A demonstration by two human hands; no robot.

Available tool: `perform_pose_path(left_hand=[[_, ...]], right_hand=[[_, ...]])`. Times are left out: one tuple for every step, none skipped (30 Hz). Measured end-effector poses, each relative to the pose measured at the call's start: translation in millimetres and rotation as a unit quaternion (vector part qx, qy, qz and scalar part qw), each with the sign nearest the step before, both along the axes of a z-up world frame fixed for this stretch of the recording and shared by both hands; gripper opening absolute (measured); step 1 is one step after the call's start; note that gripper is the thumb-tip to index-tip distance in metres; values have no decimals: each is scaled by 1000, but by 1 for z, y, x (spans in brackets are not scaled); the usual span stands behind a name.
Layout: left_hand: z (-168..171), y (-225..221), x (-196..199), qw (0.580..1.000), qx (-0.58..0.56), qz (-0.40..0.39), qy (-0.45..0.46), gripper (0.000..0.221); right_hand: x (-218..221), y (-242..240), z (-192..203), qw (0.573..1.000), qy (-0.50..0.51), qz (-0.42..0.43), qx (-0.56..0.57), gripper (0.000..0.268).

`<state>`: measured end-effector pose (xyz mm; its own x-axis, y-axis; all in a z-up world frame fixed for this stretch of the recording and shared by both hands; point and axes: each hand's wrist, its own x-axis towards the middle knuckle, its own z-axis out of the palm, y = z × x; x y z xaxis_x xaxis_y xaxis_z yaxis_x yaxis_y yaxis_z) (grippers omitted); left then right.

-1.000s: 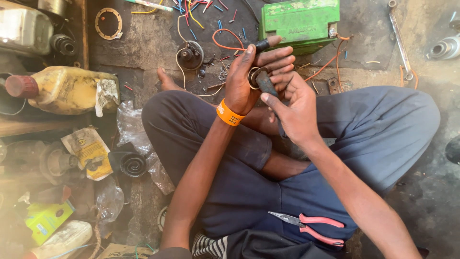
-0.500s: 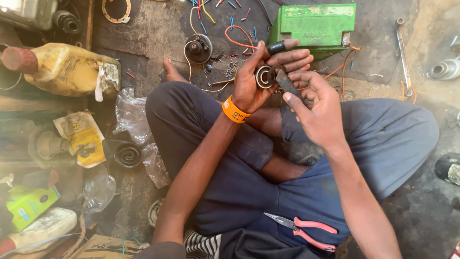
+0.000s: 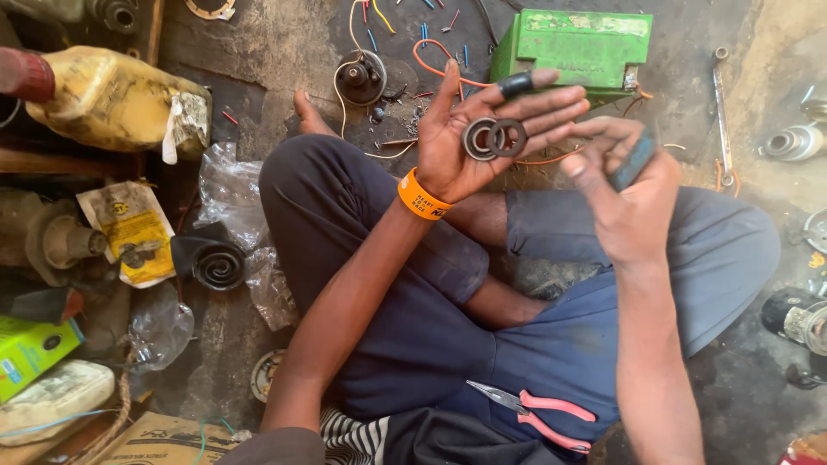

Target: The person sits on the floor and uses pliers to strip the insulation from a wire. They then use a screwdriver to tighten a screw on a small cylindrical component, possibly a motor or switch, and inspect the component.

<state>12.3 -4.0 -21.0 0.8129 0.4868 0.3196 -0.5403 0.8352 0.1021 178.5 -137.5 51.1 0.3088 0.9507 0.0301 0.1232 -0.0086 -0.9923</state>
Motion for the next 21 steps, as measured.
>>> perform_pose_path(left_hand=[[2, -1, 0, 1000, 1, -10, 0, 97], [4, -2, 0, 1000, -2, -18, 2, 100], [6, -2, 0, 1000, -5, -26, 4, 103], [7, -3, 0, 999, -12, -32, 7, 105], [8, -4, 0, 999, -20, -38, 9, 107], [8, -4, 1, 999, -24, -42, 16, 109], [8, -4, 0, 998, -29, -46, 24, 110], [7, -5, 0, 998, -34, -51, 30, 112], [6, -6, 0, 998, -22, -52, 22, 110], [5, -7, 0, 998, -10, -53, 15, 109], [4, -8, 1, 999, -3, -52, 14, 109], [3, -10, 1, 999, 5, -51, 14, 109], [2, -10, 2, 999, 7, -48, 21, 110], [2, -11, 3, 999, 10, -46, 28, 111], [1, -11, 4, 998, 13, -43, 35, 111], [1, -10, 4, 998, 18, -40, 42, 111], [2, -9, 4, 998, 19, -44, 34, 111], [2, -9, 4, 998, 19, -47, 27, 110], [2, -9, 3, 998, 15, -56, 4, 109], [3, -8, 3, 998, 0, -64, 3, 109], [3, -8, 2, 997, -16, -70, 3, 109]], right_hand=[[2, 0, -1, 1000, 17, -21, -11, 29], [3, -1, -3, 998, 34, -43, -21, 30], [2, -1, -4, 999, 9, -44, -19, 28], [1, 0, -5, 999, -16, -45, -18, 27], [-1, 0, -6, 998, -42, -46, -15, 25], [-3, 0, -5, 997, -64, -36, -5, 30], [-7, 1, -5, 996, -87, -26, 5, 36], [-10, 1, -4, 994, -109, -16, 14, 42], [-13, 2, -3, 987, -157, 4, 31, 46], [-15, 4, -2, 977, -205, 25, 48, 51], [-17, 6, -1, 965, -251, 46, 65, 55], [-20, 7, -1, 952, -293, 47, 70, 54], [-22, 7, -1, 938, -334, 48, 75, 53], [-23, 7, -1, 923, -374, 50, 80, 52], [-24, 7, -1, 925, -370, 49, 73, 52], [-24, 7, -2, 927, -366, 48, 67, 52], [-23, 6, -3, 929, -362, 47, 61, 53], [-23, 5, -3, 955, -288, 47, 48, 50], [-21, 4, -3, 976, -211, 47, 35, 47], [-19, 4, -3, 990, -133, 47, 21, 44], [-15, 3, -3, 995, -85, 39, 28, 39]])
